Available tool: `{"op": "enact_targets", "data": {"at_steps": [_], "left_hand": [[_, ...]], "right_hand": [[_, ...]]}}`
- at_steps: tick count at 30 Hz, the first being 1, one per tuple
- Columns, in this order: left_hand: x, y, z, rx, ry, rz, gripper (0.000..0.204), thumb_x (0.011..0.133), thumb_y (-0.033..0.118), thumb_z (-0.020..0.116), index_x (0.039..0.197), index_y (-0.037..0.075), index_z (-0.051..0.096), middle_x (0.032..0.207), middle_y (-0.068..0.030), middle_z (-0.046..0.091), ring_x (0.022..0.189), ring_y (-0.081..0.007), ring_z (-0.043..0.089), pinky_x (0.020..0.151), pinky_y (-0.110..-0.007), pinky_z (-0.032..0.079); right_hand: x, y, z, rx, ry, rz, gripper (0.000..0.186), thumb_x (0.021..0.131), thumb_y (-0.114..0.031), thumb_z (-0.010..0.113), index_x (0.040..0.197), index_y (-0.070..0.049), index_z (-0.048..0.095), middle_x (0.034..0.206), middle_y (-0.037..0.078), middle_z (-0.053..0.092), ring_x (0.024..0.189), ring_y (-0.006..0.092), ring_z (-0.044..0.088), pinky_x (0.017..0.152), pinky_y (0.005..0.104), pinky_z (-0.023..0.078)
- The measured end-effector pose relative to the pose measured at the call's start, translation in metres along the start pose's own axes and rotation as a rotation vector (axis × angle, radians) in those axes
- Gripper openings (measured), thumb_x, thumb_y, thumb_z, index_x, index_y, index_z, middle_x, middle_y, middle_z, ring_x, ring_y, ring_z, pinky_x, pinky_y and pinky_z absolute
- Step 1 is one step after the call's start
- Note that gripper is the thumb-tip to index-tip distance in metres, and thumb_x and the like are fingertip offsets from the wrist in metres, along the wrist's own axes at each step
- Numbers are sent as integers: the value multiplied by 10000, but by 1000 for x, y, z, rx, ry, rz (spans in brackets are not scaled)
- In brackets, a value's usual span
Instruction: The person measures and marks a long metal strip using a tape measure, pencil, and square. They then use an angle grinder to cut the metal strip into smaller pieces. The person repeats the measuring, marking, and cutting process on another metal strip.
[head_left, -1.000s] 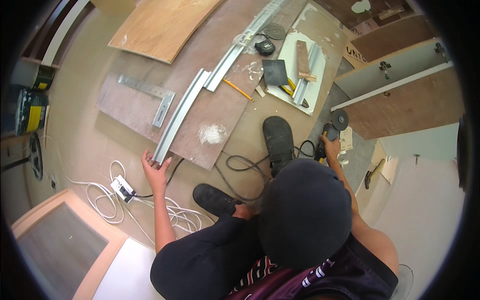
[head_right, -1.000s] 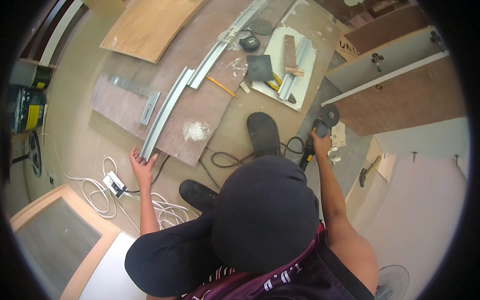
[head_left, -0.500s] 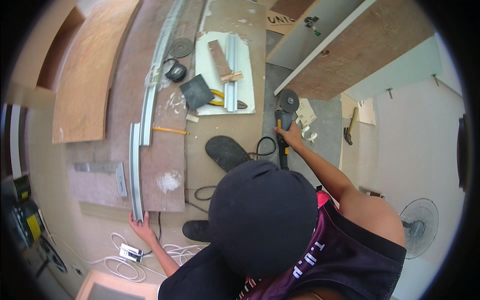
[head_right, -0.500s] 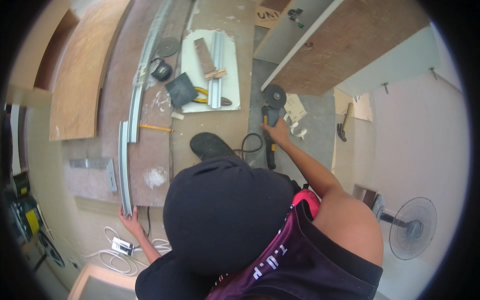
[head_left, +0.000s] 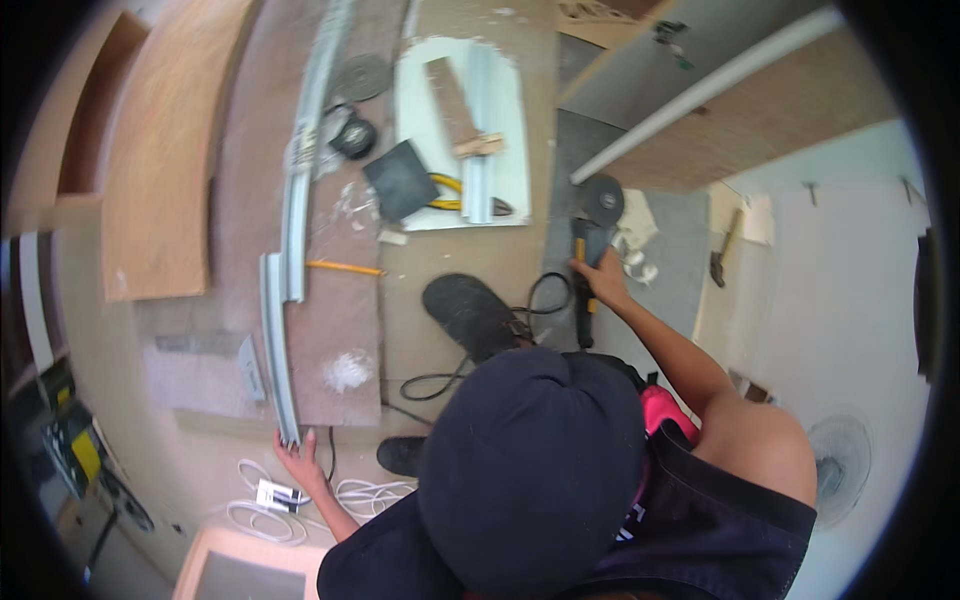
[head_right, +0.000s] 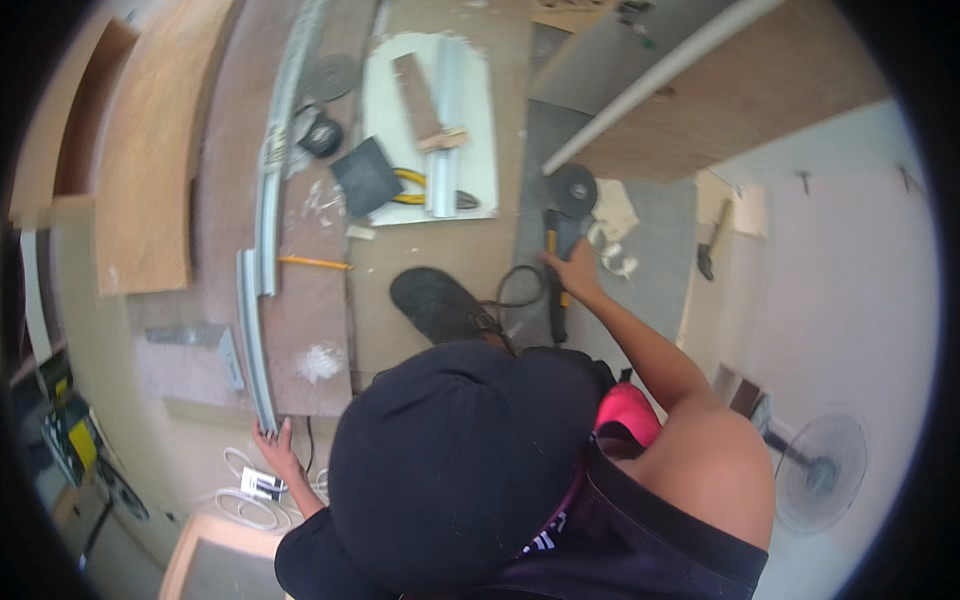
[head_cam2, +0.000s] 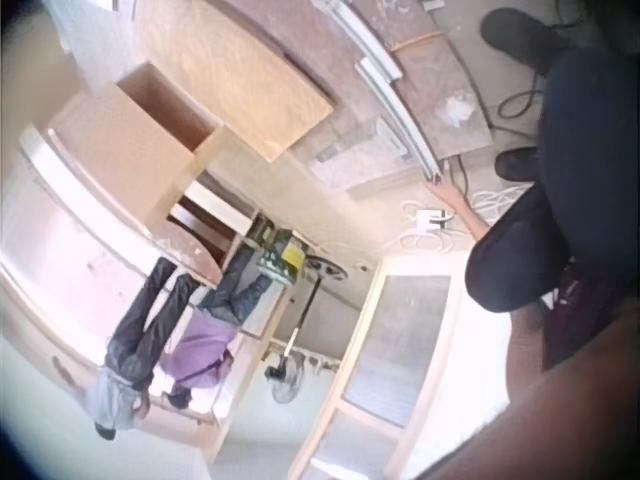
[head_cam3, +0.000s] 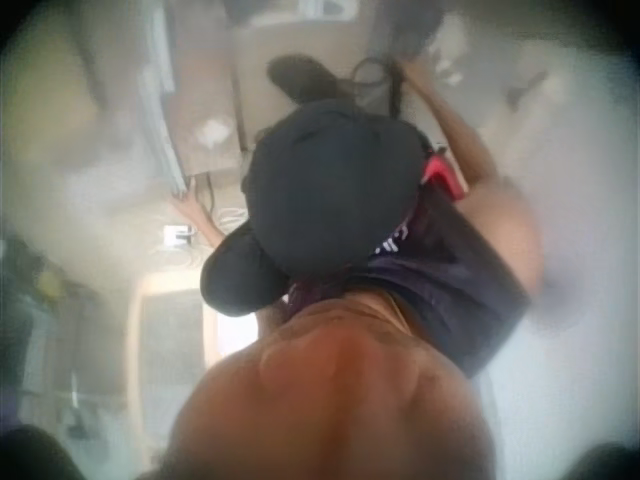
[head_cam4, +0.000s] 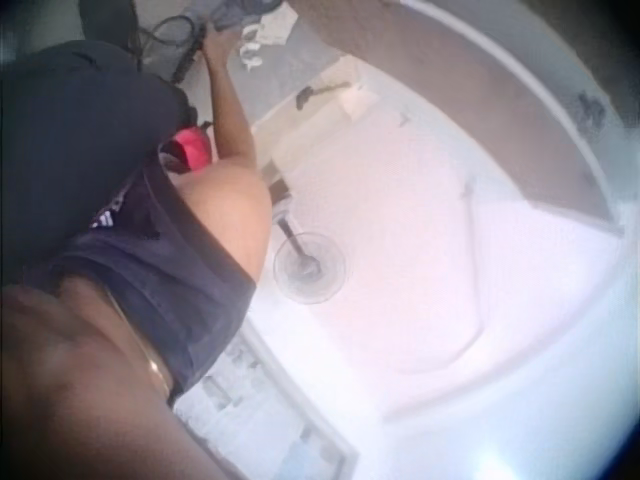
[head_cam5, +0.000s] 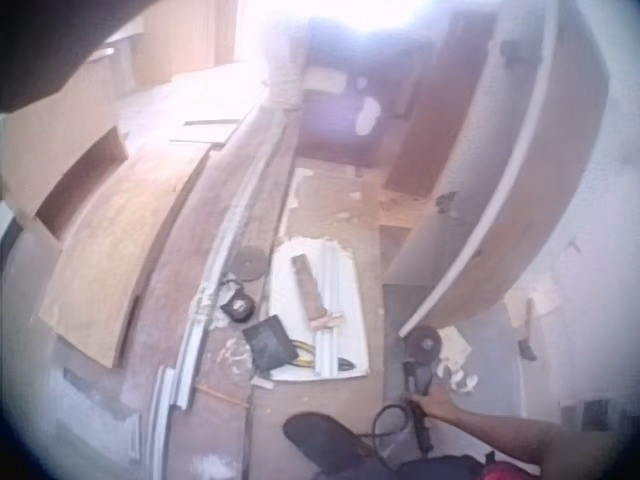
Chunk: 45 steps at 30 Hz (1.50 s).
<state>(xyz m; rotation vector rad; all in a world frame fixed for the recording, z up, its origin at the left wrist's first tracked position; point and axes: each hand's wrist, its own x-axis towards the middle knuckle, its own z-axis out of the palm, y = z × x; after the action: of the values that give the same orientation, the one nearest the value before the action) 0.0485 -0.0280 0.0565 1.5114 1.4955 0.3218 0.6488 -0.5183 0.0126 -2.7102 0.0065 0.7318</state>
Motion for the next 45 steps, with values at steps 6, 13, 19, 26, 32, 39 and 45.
{"op": "enact_targets", "data": {"at_steps": [6, 13, 19, 26, 32, 39, 45], "left_hand": [[9, 59, -21, 52, 32, -68, 909, 966, 249, 963, 1719, 126, 470, 1778, -154, 375, 1546, -356, 502, 1263, -612, 447], [30, 93, -22, 296, 185, 312, 509, 1086, 253, 826, 1547, 108, 664, 1637, -158, 521, 1535, -337, 511, 1227, -529, 464], [-5, 105, -68, -211, -114, 219, 240, 1134, 124, 731, 1351, 32, 775, 1487, -81, 666, 1271, -201, 684, 993, -352, 613], [-46, 106, -22, -935, -200, 148, 398, 1146, 184, 763, 1482, 0, 654, 1343, -108, 727, 1173, -155, 722, 953, -341, 699], [-56, 32, -53, -1067, -213, -57, 294, 1162, 248, 751, 1324, 18, 664, 1207, -69, 745, 1108, -145, 737, 920, -373, 688], [-53, -37, -89, -1115, -203, -69, 300, 1209, 371, 672, 1272, 79, 697, 1168, 3, 697, 1040, -110, 679, 866, -313, 576], [-9, -112, -117, -645, 171, -120, 368, 1210, 398, 662, 1244, 33, 698, 1128, -43, 694, 1038, -134, 696, 902, -313, 605]], "right_hand": [[-92, -126, -33, -263, 118, -536, 977, 998, -403, 890, 1684, 116, 428, 1583, 361, 549, 1511, 488, 554, 1271, 589, 445], [23, -443, 46, -159, 164, -1307, 780, 994, -334, 853, 1698, -195, 549, 1746, 329, 433, 1588, 567, 432, 1324, 605, 405], [21, -509, 106, -272, -8, -1270, 828, 832, -254, 970, 1575, -56, 661, 1592, 338, 600, 1475, 529, 575, 1273, 558, 469], [-316, -512, 132, -409, -764, -1673, 644, 851, -266, 868, 1407, 2, 684, 1263, 259, 752, 1219, 450, 706, 1073, 522, 568], [-407, -503, 199, -612, -919, -1643, 583, 927, -351, 861, 1288, 35, 615, 1137, 284, 731, 1110, 498, 699, 966, 568, 563], [-424, -524, 220, -842, -1024, -1434, 626, 965, -367, 822, 1449, -49, 585, 1198, 297, 782, 1116, 516, 762, 976, 593, 590], [-283, -573, 156, -855, -727, -1598, 689, 914, -185, 786, 1580, -166, 611, 1363, 215, 749, 1241, 439, 740, 1083, 527, 573]]}}
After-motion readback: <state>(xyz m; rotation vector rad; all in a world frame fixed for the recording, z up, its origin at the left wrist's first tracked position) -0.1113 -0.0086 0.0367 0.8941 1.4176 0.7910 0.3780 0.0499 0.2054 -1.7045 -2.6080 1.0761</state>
